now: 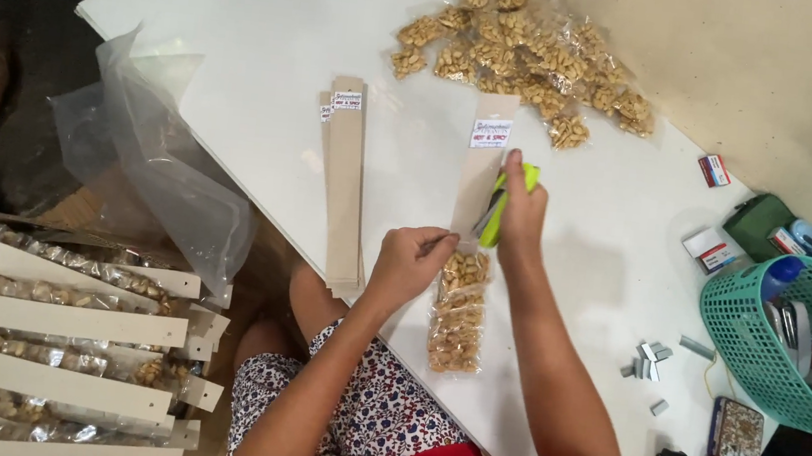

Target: Stapling cardboard headers onto plastic bags filled with nuts for packaging.

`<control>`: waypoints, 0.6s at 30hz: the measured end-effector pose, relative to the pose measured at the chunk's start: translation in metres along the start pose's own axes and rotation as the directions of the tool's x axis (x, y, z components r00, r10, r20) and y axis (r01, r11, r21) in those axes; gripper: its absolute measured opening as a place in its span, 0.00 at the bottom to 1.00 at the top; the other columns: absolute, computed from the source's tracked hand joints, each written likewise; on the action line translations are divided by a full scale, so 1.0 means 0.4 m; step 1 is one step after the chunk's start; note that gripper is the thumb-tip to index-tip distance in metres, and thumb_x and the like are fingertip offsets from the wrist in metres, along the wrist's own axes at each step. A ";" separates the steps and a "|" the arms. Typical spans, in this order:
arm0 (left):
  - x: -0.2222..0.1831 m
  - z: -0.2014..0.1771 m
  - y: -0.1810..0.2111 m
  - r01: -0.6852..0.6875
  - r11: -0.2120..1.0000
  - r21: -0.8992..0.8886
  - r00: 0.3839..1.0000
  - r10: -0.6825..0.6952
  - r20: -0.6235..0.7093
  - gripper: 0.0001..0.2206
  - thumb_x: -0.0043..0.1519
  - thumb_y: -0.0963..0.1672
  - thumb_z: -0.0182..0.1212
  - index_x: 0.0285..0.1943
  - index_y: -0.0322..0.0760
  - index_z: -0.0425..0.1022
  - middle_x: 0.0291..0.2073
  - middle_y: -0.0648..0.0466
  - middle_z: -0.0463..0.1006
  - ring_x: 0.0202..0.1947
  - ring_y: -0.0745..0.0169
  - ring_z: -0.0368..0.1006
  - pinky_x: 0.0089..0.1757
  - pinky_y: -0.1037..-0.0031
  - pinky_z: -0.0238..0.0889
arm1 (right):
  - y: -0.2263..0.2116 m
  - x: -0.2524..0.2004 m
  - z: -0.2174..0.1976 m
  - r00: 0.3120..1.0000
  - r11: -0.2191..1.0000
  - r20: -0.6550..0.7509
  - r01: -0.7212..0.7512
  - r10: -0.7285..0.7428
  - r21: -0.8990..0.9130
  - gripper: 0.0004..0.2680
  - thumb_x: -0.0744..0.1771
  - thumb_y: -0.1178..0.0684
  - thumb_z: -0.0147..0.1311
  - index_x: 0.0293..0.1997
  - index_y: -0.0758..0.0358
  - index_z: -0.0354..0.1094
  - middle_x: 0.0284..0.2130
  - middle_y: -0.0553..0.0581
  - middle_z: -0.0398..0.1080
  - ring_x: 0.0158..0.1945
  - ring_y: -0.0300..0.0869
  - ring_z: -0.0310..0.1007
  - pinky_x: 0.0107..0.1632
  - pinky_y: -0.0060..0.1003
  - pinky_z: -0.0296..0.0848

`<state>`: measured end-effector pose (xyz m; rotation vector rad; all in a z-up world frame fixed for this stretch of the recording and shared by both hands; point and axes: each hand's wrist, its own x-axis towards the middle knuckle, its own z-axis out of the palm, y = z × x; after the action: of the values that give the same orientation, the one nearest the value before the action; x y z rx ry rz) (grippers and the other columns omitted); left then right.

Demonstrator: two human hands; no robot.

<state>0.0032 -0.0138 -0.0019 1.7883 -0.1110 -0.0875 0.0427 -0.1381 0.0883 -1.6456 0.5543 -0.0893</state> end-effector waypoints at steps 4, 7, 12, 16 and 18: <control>-0.008 -0.006 0.027 -0.020 0.999 0.044 1.000 0.019 0.012 0.09 0.61 0.47 0.62 0.40 0.41 0.86 0.22 0.48 0.82 0.28 0.57 0.81 0.34 0.65 0.72 | 0.137 0.117 0.008 0.997 0.985 -0.001 0.077 -0.078 0.156 0.27 0.69 0.29 0.46 0.51 0.72 0.68 0.46 0.69 0.73 0.52 0.54 0.76 0.58 0.51 0.71; -0.001 -0.002 0.040 -0.038 0.996 0.082 0.999 0.037 0.015 0.09 0.61 0.46 0.61 0.40 0.42 0.86 0.21 0.48 0.81 0.26 0.60 0.80 0.33 0.66 0.71 | 0.149 0.130 0.037 0.978 0.973 -0.127 0.184 -0.167 0.139 0.21 0.68 0.32 0.51 0.36 0.67 0.70 0.32 0.61 0.71 0.37 0.47 0.74 0.48 0.46 0.73; 0.008 -0.008 0.023 0.064 0.995 0.071 0.997 -0.062 -0.036 0.11 0.61 0.47 0.60 0.38 0.37 0.85 0.23 0.44 0.82 0.29 0.45 0.81 0.35 0.60 0.70 | 0.122 0.127 0.065 0.998 0.979 -0.032 0.059 -0.054 0.195 0.20 0.65 0.32 0.57 0.34 0.62 0.71 0.25 0.53 0.69 0.29 0.39 0.69 0.39 0.37 0.71; 0.011 0.022 -0.168 0.139 0.990 0.022 0.986 -0.136 -0.098 0.15 0.63 0.48 0.57 0.37 0.31 0.83 0.22 0.41 0.79 0.27 0.50 0.77 0.36 0.59 0.68 | 0.289 0.440 0.032 0.955 0.979 0.223 0.204 -0.195 -0.018 0.13 0.61 0.45 0.71 0.35 0.61 0.72 0.18 0.57 0.72 0.20 0.43 0.75 0.32 0.35 0.74; -0.018 0.043 -0.209 0.140 0.985 0.104 0.981 -0.124 -0.147 0.13 0.64 0.48 0.57 0.33 0.35 0.80 0.21 0.40 0.77 0.25 0.50 0.77 0.32 0.63 0.65 | 0.210 0.525 0.005 0.930 0.726 0.257 0.367 -0.264 -0.582 0.21 0.67 0.44 0.55 0.61 0.75 0.65 0.59 0.77 0.65 0.67 0.64 0.61 0.70 0.58 0.54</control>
<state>-0.0037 -0.0113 -0.0872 1.9092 0.1058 -0.0507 0.2028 -0.2248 -0.0460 -2.3735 0.1656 -0.0247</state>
